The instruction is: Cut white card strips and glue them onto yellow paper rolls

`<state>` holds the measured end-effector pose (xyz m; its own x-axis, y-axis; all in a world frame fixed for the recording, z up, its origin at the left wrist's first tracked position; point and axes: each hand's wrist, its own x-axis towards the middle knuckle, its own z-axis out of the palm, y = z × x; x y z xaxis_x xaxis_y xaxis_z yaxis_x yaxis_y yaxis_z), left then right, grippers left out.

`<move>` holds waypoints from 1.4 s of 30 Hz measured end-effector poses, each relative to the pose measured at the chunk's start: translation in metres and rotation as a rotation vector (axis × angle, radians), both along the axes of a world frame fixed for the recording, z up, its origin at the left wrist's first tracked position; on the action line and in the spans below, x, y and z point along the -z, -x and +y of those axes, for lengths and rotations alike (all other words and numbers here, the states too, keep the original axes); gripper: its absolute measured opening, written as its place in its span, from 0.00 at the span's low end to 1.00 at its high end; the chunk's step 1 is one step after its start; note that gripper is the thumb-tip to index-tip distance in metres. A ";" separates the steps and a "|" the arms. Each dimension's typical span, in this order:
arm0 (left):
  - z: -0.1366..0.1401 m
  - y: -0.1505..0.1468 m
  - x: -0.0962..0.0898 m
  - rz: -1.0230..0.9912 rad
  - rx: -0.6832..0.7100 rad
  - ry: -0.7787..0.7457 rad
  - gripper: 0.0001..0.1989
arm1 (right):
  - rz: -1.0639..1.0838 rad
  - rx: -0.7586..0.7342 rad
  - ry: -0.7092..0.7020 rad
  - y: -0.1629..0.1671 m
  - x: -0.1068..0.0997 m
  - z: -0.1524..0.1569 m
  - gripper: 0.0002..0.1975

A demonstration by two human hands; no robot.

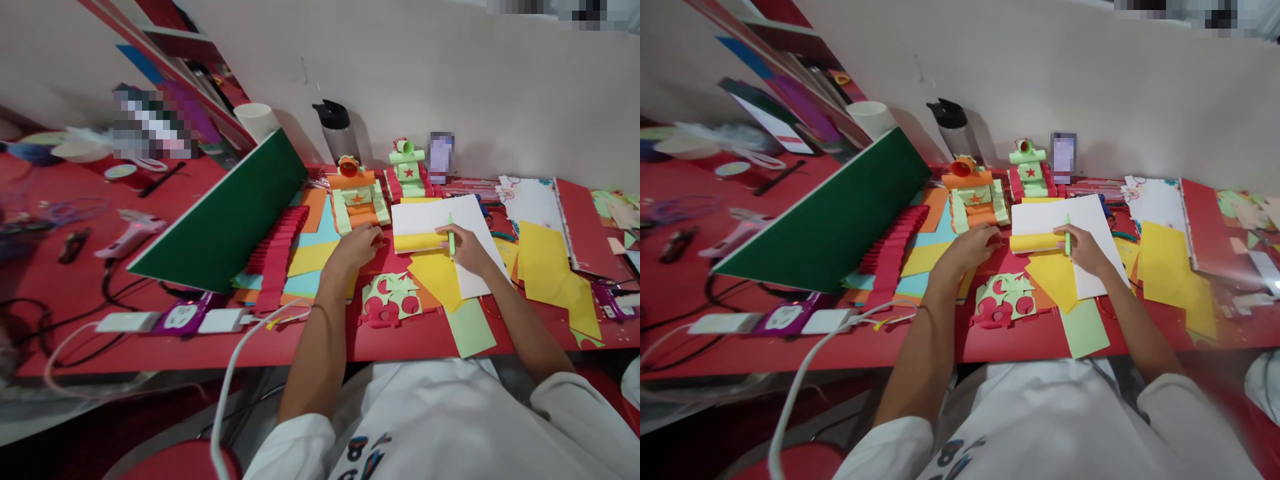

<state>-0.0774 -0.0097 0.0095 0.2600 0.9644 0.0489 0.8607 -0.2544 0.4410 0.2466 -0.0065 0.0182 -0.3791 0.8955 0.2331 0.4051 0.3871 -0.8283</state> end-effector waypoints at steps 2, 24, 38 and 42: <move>-0.002 -0.003 -0.004 -0.125 0.013 -0.054 0.12 | 0.002 0.004 0.001 0.000 0.000 0.000 0.18; -0.003 -0.022 0.003 -0.637 0.094 0.134 0.29 | -0.020 -0.009 0.008 0.000 0.000 0.000 0.18; -0.007 -0.024 0.018 -0.615 0.233 0.045 0.35 | 0.022 -0.005 0.026 -0.002 -0.002 0.000 0.18; -0.011 -0.029 0.022 -0.762 0.236 0.093 0.34 | 0.027 0.005 0.010 -0.002 -0.002 0.000 0.17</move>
